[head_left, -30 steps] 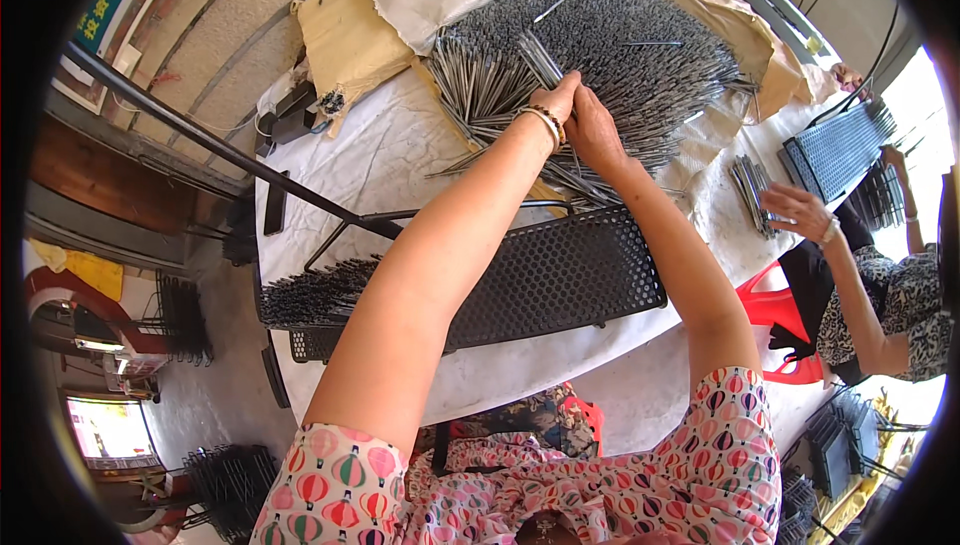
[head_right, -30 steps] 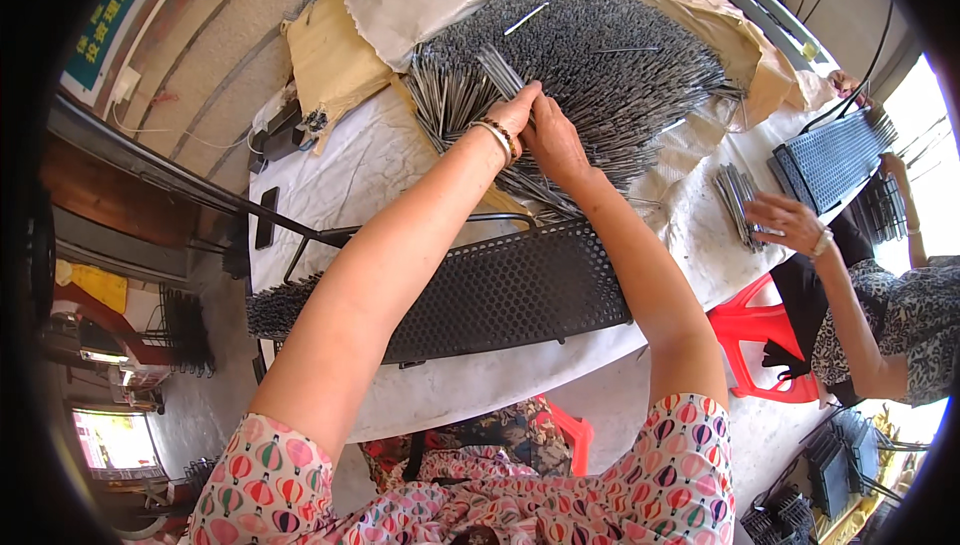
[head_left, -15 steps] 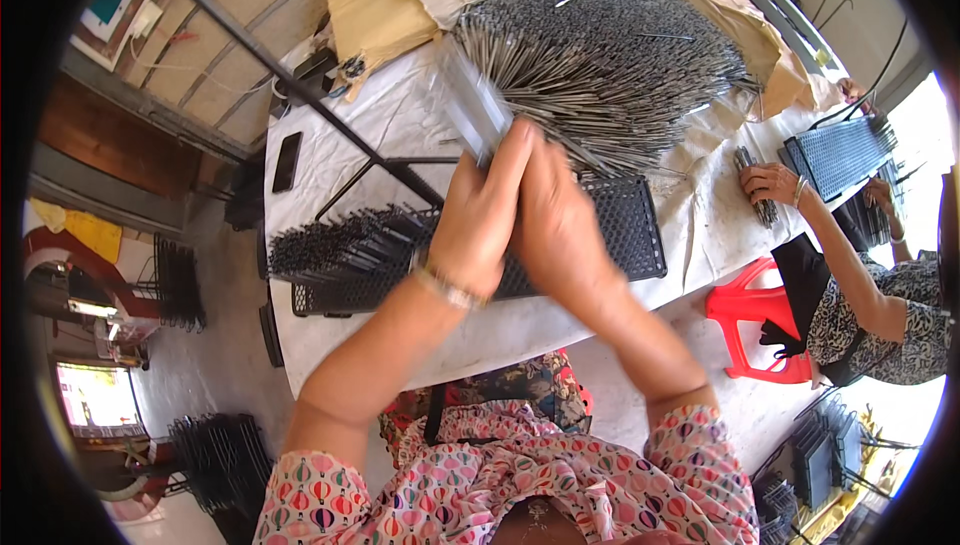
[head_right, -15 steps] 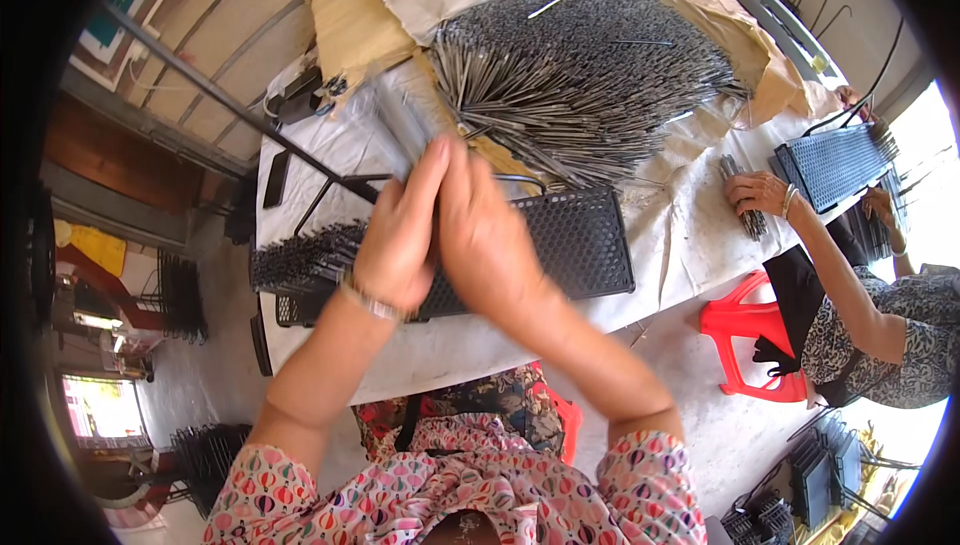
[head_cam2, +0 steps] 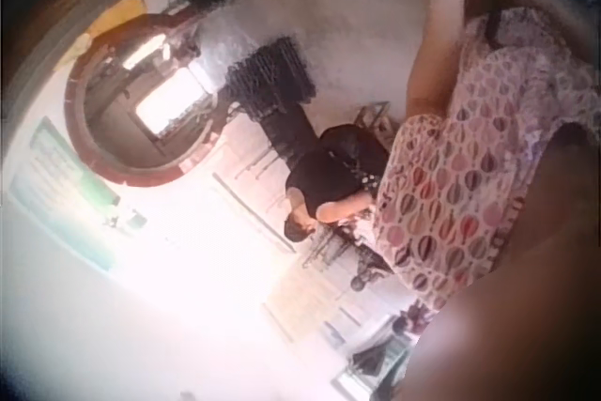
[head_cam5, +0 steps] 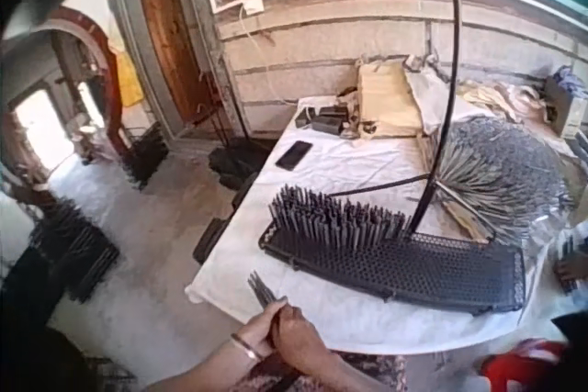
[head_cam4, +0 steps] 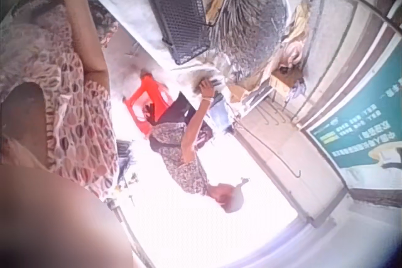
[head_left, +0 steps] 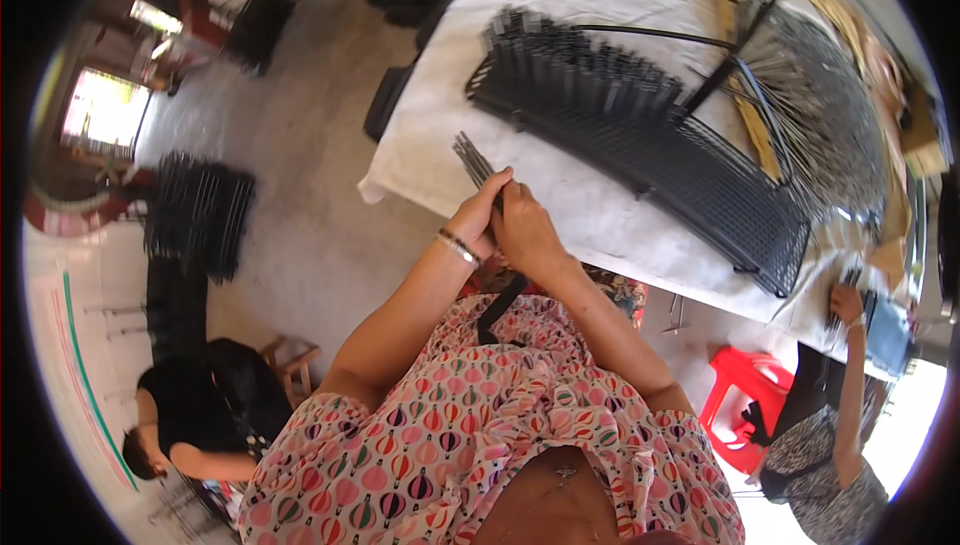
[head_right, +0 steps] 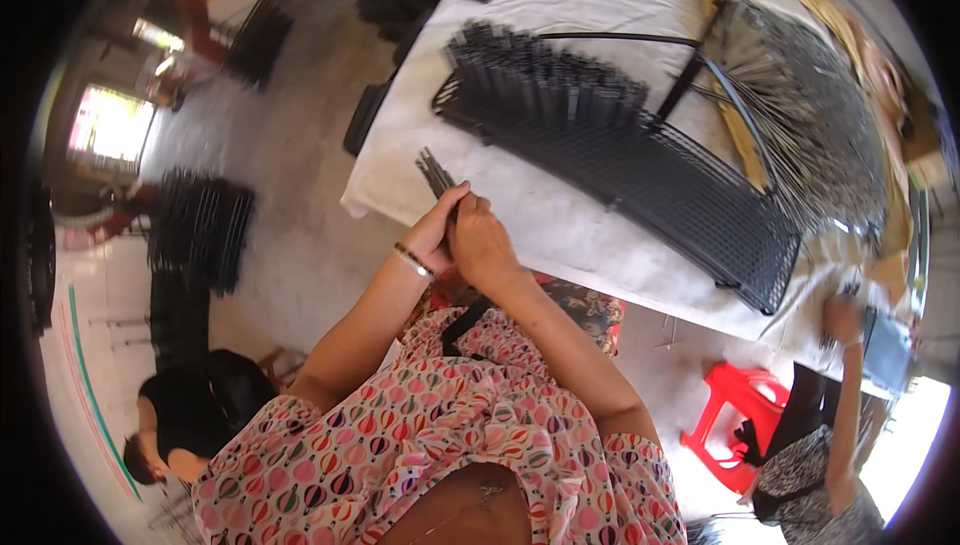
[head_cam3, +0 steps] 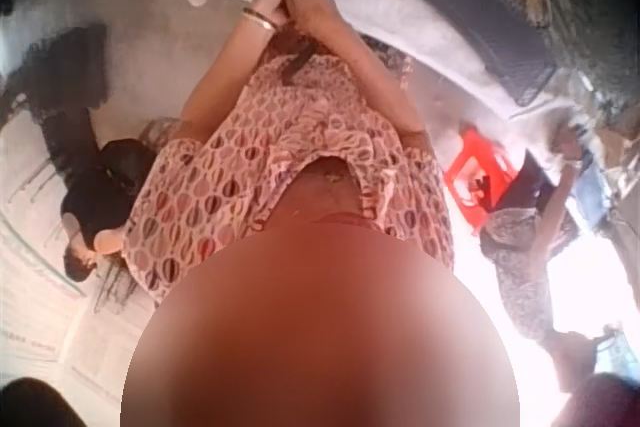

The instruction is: Manually inserting metal pins into a black perforated base to assemble an industrial brush.

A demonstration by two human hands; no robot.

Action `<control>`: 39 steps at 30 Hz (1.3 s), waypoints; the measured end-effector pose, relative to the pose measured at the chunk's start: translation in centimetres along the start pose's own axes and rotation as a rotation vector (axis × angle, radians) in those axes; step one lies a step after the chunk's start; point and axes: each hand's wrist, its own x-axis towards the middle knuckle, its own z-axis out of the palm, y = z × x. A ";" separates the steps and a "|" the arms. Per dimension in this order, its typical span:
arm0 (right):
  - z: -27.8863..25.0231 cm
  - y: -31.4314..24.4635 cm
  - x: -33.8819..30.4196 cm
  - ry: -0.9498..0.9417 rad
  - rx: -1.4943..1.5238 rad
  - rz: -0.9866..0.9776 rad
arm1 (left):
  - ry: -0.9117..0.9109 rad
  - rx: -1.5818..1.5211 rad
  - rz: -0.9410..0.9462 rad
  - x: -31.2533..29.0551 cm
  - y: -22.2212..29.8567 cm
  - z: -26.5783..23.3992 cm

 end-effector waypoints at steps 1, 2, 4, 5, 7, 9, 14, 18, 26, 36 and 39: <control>0.7 -0.3 0.5 -0.068 -0.005 0.046 | -0.010 -0.061 -0.028 0.1 0.5 -1.2; 1.5 -0.9 0.8 -0.097 -0.008 0.035 | -0.022 -0.117 -0.055 -0.1 1.0 -2.4; 2.2 -1.2 1.0 -0.143 -0.208 -0.015 | -0.099 -0.195 -0.070 0.3 0.9 -3.9; 2.2 -1.2 0.8 -0.201 -0.254 0.023 | -0.152 -0.218 -0.070 0.3 0.5 -3.7; 2.2 -0.8 0.6 -0.198 -0.296 0.009 | -0.148 -0.224 -0.025 0.5 -0.3 -3.5; 1.9 -1.1 0.5 -0.184 -0.330 -0.001 | -0.123 -0.245 -0.012 1.0 -0.5 -3.6; -0.5 -2.7 0.4 -0.070 -0.399 -0.242 | -0.160 -0.274 0.037 1.5 -0.2 -4.1; -3.7 -1.2 1.1 0.223 0.070 -0.336 | 0.077 -0.281 0.377 2.1 0.6 -3.1; -1.3 5.5 1.0 0.363 0.554 0.019 | 0.141 0.503 1.088 0.4 4.1 3.1; -0.4 4.8 1.9 0.256 0.614 0.005 | 0.126 0.551 1.173 4.9 -0.5 -0.1; -0.3 4.6 2.1 0.236 0.623 0.015 | 0.198 0.696 1.154 6.4 -1.7 -2.4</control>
